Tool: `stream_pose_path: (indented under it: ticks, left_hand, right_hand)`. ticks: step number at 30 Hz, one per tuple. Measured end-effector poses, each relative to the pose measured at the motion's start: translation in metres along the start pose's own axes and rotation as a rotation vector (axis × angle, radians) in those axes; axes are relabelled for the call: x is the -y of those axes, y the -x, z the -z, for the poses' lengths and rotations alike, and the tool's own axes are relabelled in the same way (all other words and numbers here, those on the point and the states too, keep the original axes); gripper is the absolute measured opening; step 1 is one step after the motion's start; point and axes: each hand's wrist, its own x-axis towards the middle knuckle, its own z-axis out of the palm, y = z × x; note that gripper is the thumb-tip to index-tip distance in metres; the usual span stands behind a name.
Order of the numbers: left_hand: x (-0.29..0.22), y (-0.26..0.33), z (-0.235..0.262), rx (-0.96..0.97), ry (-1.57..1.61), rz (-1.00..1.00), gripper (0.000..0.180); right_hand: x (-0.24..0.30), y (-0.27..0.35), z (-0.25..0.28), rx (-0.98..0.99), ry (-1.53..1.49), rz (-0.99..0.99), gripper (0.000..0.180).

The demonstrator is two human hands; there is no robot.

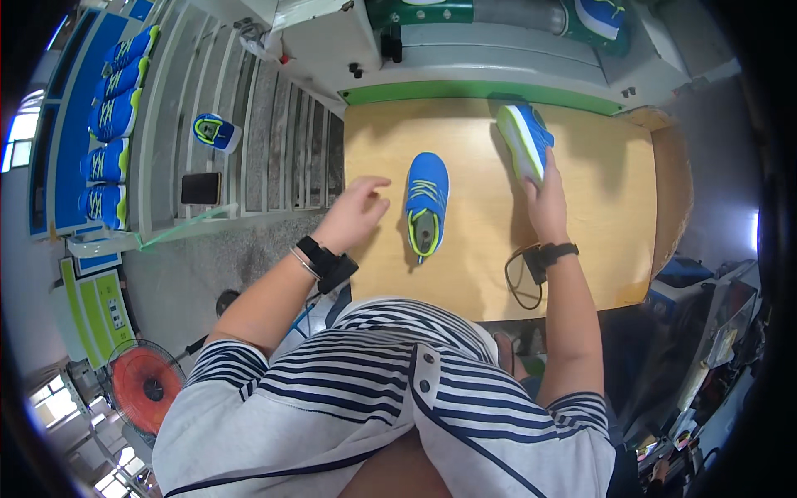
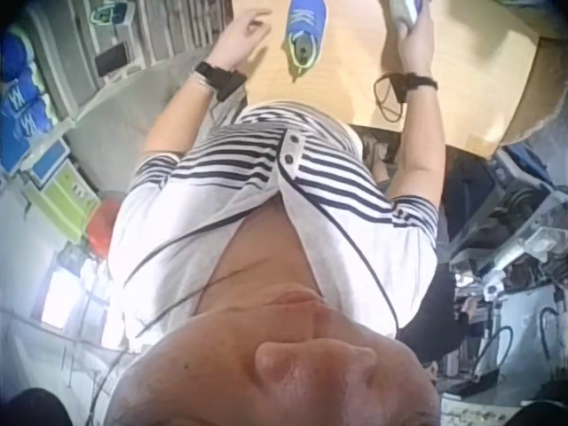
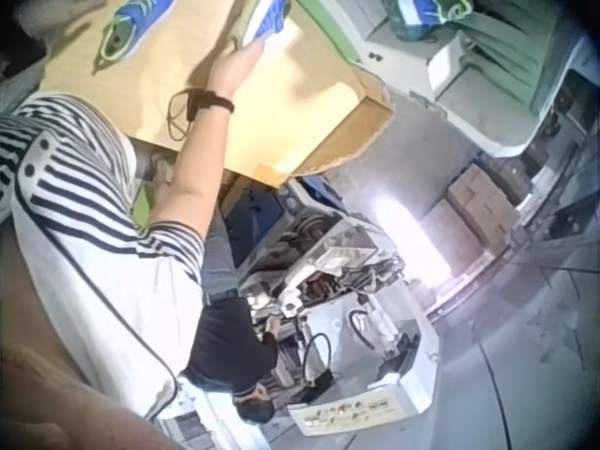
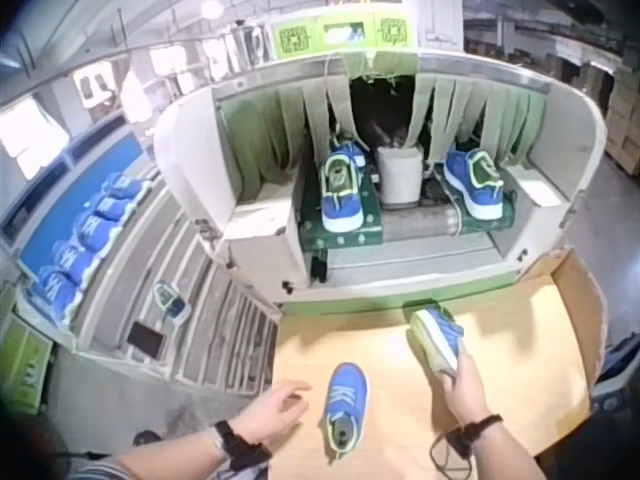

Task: The person repeatedly picks up blue and green sneakers from a wooden table, places them into a green and white machine, and retrieves them as they emerge. The person then places the processed shoes back onto the table, repeating this cycle continuously.

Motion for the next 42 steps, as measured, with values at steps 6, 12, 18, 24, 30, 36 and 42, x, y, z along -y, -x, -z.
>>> stream_pose_path:
  ticks: [6,12,18,24,30,36,42]
  left_hand:
    - [0.008,0.028,-0.025,0.019,-0.073,-0.048,0.043]
    - [-0.011,0.022,-0.048,-0.033,0.061,0.009,0.054]
    - [0.005,0.008,-0.083,-0.069,0.080,-0.073,0.095]
    - [0.000,0.004,-0.112,0.068,0.279,-0.023,0.116]
    - [0.005,0.013,-0.130,0.107,0.202,-0.066,0.112]
    - [0.006,0.036,-0.118,0.061,0.206,-0.046,0.097]
    - [0.007,0.050,-0.108,0.032,0.303,0.009,0.089]
  right_hand:
    - [-0.025,0.063,0.044,0.070,0.573,0.302,0.065]
    - [-0.017,0.124,0.053,0.142,0.453,0.173,0.066]
    - [-0.022,0.192,0.008,-0.005,-0.324,-0.401,0.062]
    - [0.039,0.157,-0.048,-0.067,-0.539,-0.270,0.104]
    - [0.067,0.132,-0.051,0.025,-0.463,-0.172,0.104]
    - [0.083,0.135,-0.031,0.109,-0.459,-0.257,0.093]
    - [0.094,0.157,-0.018,0.131,-0.366,-0.231,0.089]
